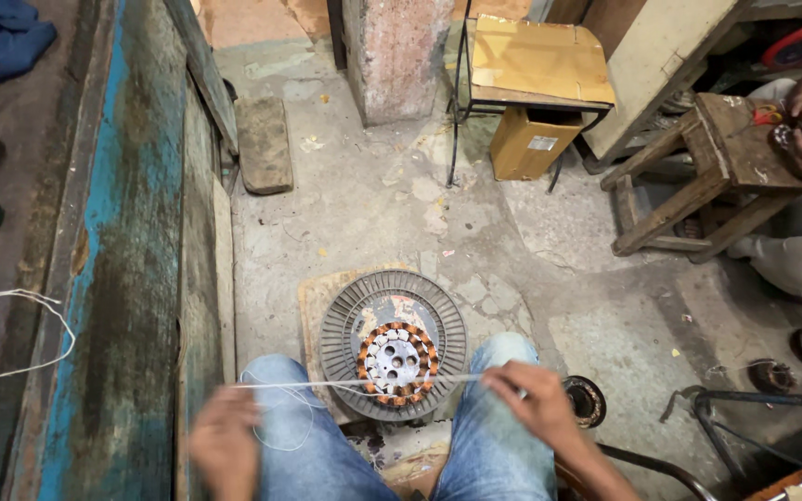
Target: The person sits on the floor and winds white string around the slots of a motor stator. They repeatedly pull the string, thread it through the slots, and tie it off to secure the windings.
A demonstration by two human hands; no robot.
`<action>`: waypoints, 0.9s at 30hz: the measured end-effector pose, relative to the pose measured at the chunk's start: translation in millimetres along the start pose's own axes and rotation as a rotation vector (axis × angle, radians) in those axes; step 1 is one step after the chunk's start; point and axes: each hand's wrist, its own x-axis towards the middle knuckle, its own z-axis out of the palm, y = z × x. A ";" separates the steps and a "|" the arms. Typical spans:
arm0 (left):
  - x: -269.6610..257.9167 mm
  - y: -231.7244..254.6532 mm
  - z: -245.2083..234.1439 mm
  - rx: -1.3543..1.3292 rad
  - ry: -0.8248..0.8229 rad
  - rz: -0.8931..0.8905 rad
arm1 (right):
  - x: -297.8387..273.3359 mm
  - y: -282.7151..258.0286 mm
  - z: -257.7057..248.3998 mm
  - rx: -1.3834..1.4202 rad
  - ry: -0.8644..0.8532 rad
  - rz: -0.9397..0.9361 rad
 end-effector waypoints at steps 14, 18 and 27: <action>-99.5 -38.0 72.6 0.630 -1.140 0.658 | -28.9 -46.3 51.5 0.278 -0.347 -0.458; -63.9 -14.3 42.1 0.367 -0.681 -0.329 | -9.4 -7.7 28.1 0.129 -0.256 -0.167; -34.7 57.4 71.9 0.521 -0.075 0.494 | -2.2 -19.7 29.7 0.132 -0.099 -0.121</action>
